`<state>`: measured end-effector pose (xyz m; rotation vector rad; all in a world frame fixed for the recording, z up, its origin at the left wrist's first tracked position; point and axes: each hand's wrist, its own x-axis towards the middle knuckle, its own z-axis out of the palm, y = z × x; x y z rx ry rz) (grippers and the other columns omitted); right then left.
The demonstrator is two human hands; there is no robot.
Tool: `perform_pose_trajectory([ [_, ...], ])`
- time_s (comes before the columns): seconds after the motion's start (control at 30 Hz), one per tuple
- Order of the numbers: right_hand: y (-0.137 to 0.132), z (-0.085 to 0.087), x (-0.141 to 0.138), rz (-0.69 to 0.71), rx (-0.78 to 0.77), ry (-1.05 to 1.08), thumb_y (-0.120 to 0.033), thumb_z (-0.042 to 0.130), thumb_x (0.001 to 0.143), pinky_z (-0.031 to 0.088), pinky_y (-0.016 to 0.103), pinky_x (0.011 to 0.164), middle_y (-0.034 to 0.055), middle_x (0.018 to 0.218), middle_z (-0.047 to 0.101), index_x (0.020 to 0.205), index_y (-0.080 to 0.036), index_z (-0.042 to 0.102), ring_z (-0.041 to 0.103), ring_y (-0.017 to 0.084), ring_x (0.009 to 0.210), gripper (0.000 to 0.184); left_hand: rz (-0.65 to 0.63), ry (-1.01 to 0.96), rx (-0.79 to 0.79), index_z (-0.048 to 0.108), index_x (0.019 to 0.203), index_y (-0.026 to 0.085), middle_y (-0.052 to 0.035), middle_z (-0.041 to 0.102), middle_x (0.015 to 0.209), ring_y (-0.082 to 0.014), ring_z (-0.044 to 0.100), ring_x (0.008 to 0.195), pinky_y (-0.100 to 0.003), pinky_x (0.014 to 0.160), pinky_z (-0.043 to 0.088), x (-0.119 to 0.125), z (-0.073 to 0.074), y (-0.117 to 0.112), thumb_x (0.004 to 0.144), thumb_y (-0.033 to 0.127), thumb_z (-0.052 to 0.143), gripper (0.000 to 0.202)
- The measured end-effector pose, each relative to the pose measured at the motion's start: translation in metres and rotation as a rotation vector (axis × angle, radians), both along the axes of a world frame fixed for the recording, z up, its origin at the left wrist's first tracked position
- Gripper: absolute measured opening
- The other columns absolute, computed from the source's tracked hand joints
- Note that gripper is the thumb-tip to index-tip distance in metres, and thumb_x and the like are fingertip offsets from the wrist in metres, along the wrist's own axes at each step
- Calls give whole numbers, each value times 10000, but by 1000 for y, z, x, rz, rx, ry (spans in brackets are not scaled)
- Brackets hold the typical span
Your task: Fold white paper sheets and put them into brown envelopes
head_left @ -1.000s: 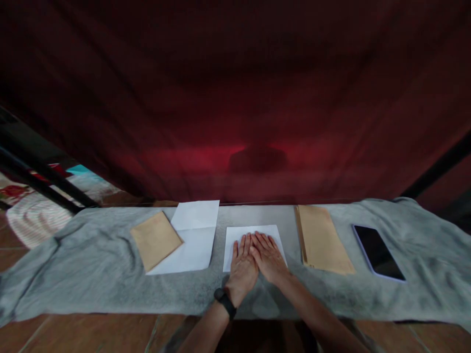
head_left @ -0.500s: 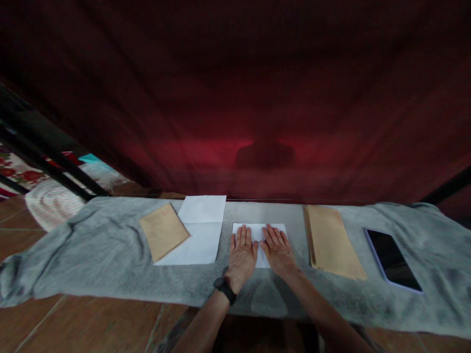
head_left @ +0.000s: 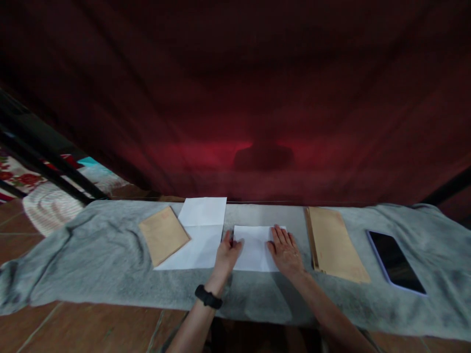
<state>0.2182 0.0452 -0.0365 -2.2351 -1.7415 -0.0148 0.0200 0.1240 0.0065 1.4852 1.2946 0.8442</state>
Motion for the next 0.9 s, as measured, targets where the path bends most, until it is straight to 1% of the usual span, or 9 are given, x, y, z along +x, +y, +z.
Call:
perform_pose_trajectory([
  [0.13, 4, 9, 4, 53, 26, 106, -320, 413, 973, 274, 473, 1202, 155, 1556, 417, 1505, -97, 399, 360, 273, 1456, 577, -33, -167, -86, 697, 937, 133, -24, 706, 728, -181, 642, 624, -294, 599, 521, 4, 16, -3, 737, 409, 665, 342],
  [0.23, 7, 25, 11, 147, 143, 270, -327, 415, 965, 299, 440, 1203, 133, 1565, 412, 1542, -136, 321, 338, 224, 1468, 615, -5, -174, 45, 691, 881, 159, -27, 720, 806, -175, 648, 707, -283, 665, 519, 2, 37, -6, 792, 428, 651, 286],
  [0.33, 8, 47, 17, 185, 319, 434, -391, 422, 971, 325, 435, 1194, 104, 1609, 335, 1589, -194, 166, 315, 207, 1479, 698, 73, -1, 563, 694, 968, 192, -44, 726, 924, -195, 653, 887, -312, 812, 507, -4, 59, -17, 922, 353, 567, 211],
  [0.47, 2, 64, 16, 171, 478, 512, -367, 443, 947, 360, 437, 1172, 88, 1667, 164, 1604, -223, 13, 283, 223, 1494, 798, -151, 350, 1103, 677, 1144, 228, -62, 725, 1027, -200, 643, 937, -356, 855, 473, -13, 71, -38, 978, 174, 487, 258],
  [0.53, -3, 66, 15, 202, 453, 511, -314, 474, 921, 382, 425, 1156, 90, 1665, 174, 1601, -219, 122, 298, 235, 1488, 771, -279, 469, 1212, 649, 1206, 214, -73, 722, 1061, -205, 639, 943, -369, 854, 473, -14, 70, -48, 979, 128, 467, 303],
  [0.63, -10, 61, 17, 356, 312, 507, -212, 536, 871, 439, 420, 1110, 81, 1503, 508, 1424, -255, 536, 485, 242, 1372, 555, -419, 540, 1222, 644, 1202, 198, -75, 717, 1071, -207, 635, 958, -385, 884, 480, -14, 68, -57, 974, 106, 467, 303],
  [0.7, -13, 57, 21, 466, 210, 521, -147, 535, 858, 484, 404, 1062, 57, 1305, 678, 1243, -274, 688, 601, 226, 1244, 434, -483, 534, 1159, 658, 1165, 205, -62, 719, 1022, -198, 637, 917, -379, 868, 492, -16, 68, -58, 974, 123, 486, 269],
  [0.8, -21, 49, 30, 532, 93, 556, -101, 507, 872, 510, 373, 1027, 37, 1237, 716, 1136, -275, 742, 640, 203, 1180, 394, -535, 490, 986, 662, 1171, 232, -52, 719, 1029, -202, 643, 931, -390, 881, 508, -22, 67, -52, 961, 206, 559, 235],
  [0.9, -30, 42, 36, 515, 41, 517, -100, 516, 895, 473, 399, 1071, 38, 1273, 699, 1133, -282, 745, 616, 204, 1217, 377, -522, 444, 731, 617, 1290, 271, -64, 694, 1193, -238, 624, 1103, -432, 981, 505, -30, 58, -39, 877, 266, 681, 418],
])
